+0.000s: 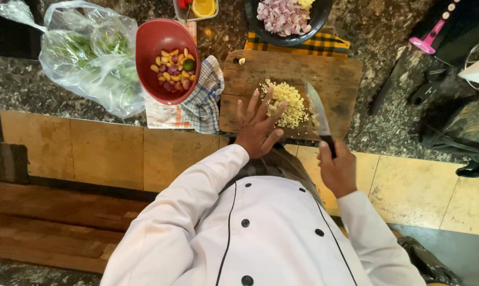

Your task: The person repeatedly chops a pile of garlic on a wooden cutting board using a chef's knife. The hands gather and reposition the garlic several times to achieve a finer mince. The knife is used with a rocking motion throughout the clip.

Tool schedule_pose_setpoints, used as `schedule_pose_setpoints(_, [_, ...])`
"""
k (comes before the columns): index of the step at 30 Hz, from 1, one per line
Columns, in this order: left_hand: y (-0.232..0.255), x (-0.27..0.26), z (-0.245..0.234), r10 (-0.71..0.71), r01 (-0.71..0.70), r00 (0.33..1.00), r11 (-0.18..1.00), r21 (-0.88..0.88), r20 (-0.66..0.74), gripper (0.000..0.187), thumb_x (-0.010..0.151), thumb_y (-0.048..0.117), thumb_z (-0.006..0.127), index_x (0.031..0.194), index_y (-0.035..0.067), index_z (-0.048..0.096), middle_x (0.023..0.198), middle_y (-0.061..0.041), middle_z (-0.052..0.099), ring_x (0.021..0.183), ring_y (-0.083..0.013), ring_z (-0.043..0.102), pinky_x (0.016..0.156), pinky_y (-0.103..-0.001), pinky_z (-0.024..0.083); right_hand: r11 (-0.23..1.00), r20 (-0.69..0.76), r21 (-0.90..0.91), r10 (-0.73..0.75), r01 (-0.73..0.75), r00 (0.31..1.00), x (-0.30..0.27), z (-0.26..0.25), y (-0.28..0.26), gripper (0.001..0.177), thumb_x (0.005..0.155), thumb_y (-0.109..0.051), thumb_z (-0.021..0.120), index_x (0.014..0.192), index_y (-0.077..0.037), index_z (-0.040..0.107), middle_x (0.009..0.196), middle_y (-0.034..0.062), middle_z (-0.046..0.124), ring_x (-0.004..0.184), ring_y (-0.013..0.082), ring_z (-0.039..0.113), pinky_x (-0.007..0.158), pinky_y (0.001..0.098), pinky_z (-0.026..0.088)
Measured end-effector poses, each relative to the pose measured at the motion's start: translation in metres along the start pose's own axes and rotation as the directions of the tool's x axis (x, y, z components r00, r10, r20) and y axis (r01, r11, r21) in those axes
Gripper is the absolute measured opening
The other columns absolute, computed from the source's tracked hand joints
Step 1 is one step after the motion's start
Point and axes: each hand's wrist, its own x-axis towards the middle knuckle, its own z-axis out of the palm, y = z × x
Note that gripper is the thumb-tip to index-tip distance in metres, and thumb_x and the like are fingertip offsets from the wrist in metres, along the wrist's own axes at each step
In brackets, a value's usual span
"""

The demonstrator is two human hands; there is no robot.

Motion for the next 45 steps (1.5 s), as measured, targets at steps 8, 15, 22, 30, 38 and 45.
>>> schedule_pose_setpoints(8, [0.001, -0.009, 0.009, 0.105, -0.112, 0.993, 0.986, 0.127, 0.057, 0.067, 0.103, 0.074, 0.020, 0.164, 0.048, 0.021, 0.177, -0.004, -0.001, 0.163, -0.0336, -0.006, 0.123, -0.063, -0.014, 0.847, 0.303, 0.494, 0.045, -0.198, 0.952, 0.029, 0.045, -0.040, 0.026, 0.106, -0.017, 0.049, 0.099, 0.001, 0.066, 0.064, 0.0149, 0.062, 0.045, 0.0200, 0.060, 0.033, 0.0304, 0.047])
schedule_pose_setpoints(15, [-0.014, 0.019, -0.008, -0.053, 0.026, 0.987, 0.985, 0.171, 0.153, 0.063, 0.105, 0.071, 0.020, 0.164, 0.049, 0.023, 0.177, -0.008, -0.006, 0.162, -0.0342, -0.012, 0.121, -0.063, -0.017, 0.895, 0.263, 0.346, 0.195, -0.281, 0.945, -0.008, 0.025, -0.038, 0.026, 0.101, -0.014, 0.054, 0.088, 0.002, 0.069, 0.056, 0.0171, 0.060, 0.039, 0.0216, 0.056, 0.029, 0.0321, 0.045])
schedule_pose_setpoints(22, [-0.033, 0.020, -0.028, -0.034, 0.040, 0.984, 0.999, -0.031, 0.177, 0.060, 0.109, 0.065, 0.022, 0.164, 0.044, 0.029, 0.177, -0.004, -0.004, 0.162, -0.0327, -0.012, 0.121, -0.066, -0.013, 0.993, -0.172, -0.102, 0.039, -0.057, 0.984, -0.026, 0.038, 0.007, 0.031, 0.115, -0.027, 0.048, 0.115, 0.000, 0.063, 0.093, 0.0220, 0.070, 0.078, 0.0394, 0.068, 0.064, 0.0485, 0.051])
schedule_pose_setpoints(30, [-0.033, 0.020, -0.020, 0.051, -0.014, 0.991, 0.957, -0.290, 0.121, 0.066, 0.111, 0.063, 0.023, 0.168, 0.031, 0.023, 0.176, -0.008, 0.014, 0.162, -0.0381, 0.007, 0.119, -0.072, -0.011, 0.975, -0.172, -0.216, -0.089, 0.051, 0.981, -0.008, 0.113, -0.026, 0.032, 0.110, -0.031, 0.049, 0.120, -0.001, 0.053, 0.104, 0.0318, 0.062, 0.100, 0.0544, 0.064, 0.080, 0.0625, 0.053])
schedule_pose_setpoints(38, [-0.067, 0.076, -0.025, 0.317, -0.304, 0.935, 0.948, -0.098, 0.163, 0.067, 0.109, 0.062, 0.018, 0.168, 0.032, 0.025, 0.175, 0.005, 0.018, 0.163, -0.0271, 0.007, 0.128, -0.056, -0.002, 0.764, 0.028, -0.645, 0.013, 0.008, 1.000, -0.013, 0.071, -0.090, 0.033, 0.117, -0.031, 0.029, 0.117, -0.003, 0.047, 0.091, 0.0197, 0.068, 0.088, 0.0402, 0.075, 0.073, 0.0501, 0.061])
schedule_pose_setpoints(45, [-0.070, 0.092, -0.030, 0.531, -0.553, 0.792, 0.833, -0.014, 0.301, 0.064, 0.109, 0.055, 0.017, 0.167, 0.031, 0.026, 0.174, 0.007, 0.022, 0.161, -0.0260, 0.002, 0.127, -0.055, -0.010, 0.542, 0.099, -0.832, -0.060, 0.116, 0.993, 0.002, 0.122, -0.022, 0.041, 0.115, -0.023, 0.027, 0.138, 0.006, 0.044, 0.103, 0.0225, 0.070, 0.079, 0.0346, 0.076, 0.061, 0.0438, 0.063])
